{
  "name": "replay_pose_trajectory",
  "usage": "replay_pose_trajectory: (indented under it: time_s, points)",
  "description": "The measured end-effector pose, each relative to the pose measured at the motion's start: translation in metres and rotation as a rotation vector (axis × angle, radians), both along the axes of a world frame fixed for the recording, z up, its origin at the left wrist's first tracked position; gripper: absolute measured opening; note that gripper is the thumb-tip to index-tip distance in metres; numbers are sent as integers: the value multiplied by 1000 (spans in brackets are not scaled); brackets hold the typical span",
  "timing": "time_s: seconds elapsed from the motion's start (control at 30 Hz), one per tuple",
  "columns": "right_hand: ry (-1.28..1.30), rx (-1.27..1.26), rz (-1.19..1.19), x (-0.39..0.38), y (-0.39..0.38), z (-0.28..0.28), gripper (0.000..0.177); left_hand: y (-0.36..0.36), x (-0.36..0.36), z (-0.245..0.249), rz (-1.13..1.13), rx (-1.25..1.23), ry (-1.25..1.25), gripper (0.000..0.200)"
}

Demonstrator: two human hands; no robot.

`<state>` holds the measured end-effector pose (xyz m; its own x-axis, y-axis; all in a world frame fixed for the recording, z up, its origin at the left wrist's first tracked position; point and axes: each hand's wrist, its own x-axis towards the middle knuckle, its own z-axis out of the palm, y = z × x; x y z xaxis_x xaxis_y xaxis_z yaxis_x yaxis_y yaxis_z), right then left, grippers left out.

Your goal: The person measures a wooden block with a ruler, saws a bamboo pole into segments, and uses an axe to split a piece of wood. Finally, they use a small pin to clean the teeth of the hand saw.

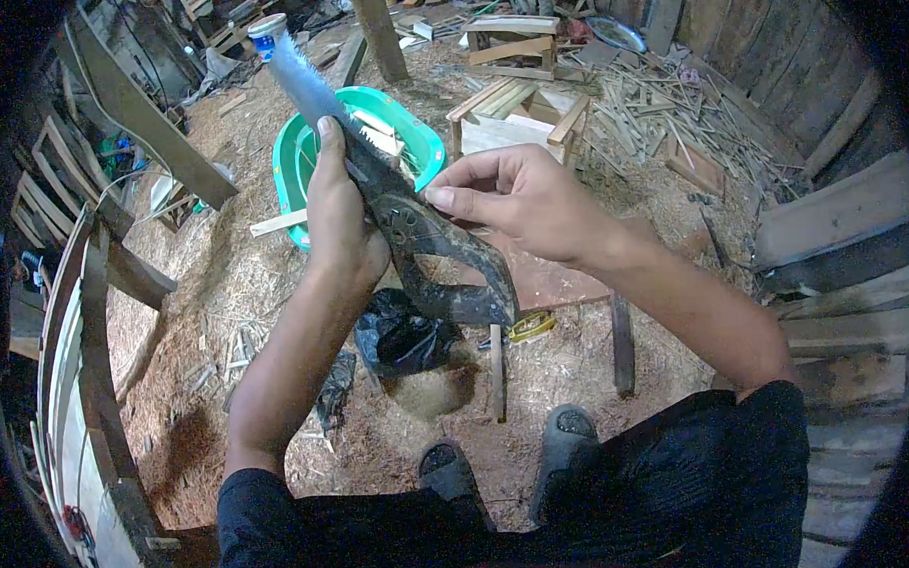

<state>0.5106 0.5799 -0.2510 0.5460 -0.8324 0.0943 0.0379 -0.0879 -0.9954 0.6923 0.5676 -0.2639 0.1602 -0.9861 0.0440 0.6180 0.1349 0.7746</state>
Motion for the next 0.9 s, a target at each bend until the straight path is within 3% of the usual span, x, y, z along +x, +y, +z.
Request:
replay_pose_trajectory:
  time_s: [0.47,0.67,0.7,0.8,0.9]
  points:
    - [79,-242,-147,10,9,-14,20,2,-3,-5,61,-71,-40,41]
    - [-26,-74,-115,8,5,-18,28,-5,2,-8,38,-33,36,40]
    - [41,-218,-143,10,5,-22,30,-5,2,-7,53,-24,31,40]
    - [283,-165,-32,8,10,-23,33,-11,5,-9,66,-29,64,42]
    - [363,-295,-69,8,13,-24,27,-15,7,-13,31,-45,132,44]
